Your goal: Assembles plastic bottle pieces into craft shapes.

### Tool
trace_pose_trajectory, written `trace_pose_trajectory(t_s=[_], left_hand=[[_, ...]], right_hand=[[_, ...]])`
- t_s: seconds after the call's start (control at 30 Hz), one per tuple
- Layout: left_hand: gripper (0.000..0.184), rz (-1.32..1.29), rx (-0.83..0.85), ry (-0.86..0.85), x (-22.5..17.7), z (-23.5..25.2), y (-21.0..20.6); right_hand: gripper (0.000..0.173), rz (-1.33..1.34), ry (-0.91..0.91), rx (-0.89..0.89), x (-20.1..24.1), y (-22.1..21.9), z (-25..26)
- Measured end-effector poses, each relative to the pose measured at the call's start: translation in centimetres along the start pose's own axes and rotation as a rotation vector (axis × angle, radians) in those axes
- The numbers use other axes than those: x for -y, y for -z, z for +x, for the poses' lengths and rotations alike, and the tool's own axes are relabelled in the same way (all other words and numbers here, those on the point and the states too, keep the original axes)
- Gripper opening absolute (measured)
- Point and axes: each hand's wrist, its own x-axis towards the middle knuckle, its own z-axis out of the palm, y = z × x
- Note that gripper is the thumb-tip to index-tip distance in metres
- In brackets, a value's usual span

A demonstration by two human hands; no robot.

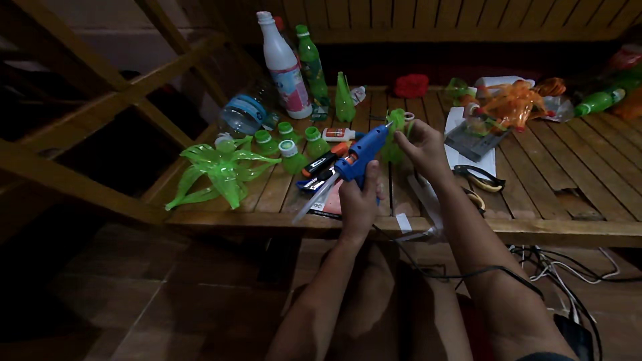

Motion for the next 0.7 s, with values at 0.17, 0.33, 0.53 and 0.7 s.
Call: trace_pose_trajectory(t_s=[0.17,0.33,0.53,0.7], left_hand=[[0.033,0.033,0.005,0.016,0.01,0.05,0.1],[0.032,0.038,0.0,0.016,0.08,0.05,0.04],[0.031,0.031,-0.003,0.03,-0.04,0.11,-0.01],[0.032,0.04,-0.006,0.036,0.08,0.08,-0.04]], right_hand=[[0.024,0.024,0.01,-0.003,-0.18,-0.11,0.05],[0.023,0.027,0.008,-0.003,-0.16,-0.12,0.03],[0.023,0.011,0.002,-0.01,0.17,-0.12,-0.01],[0.024,0.001,0.009,-0.01,0.3,-0.06,-0.07]])
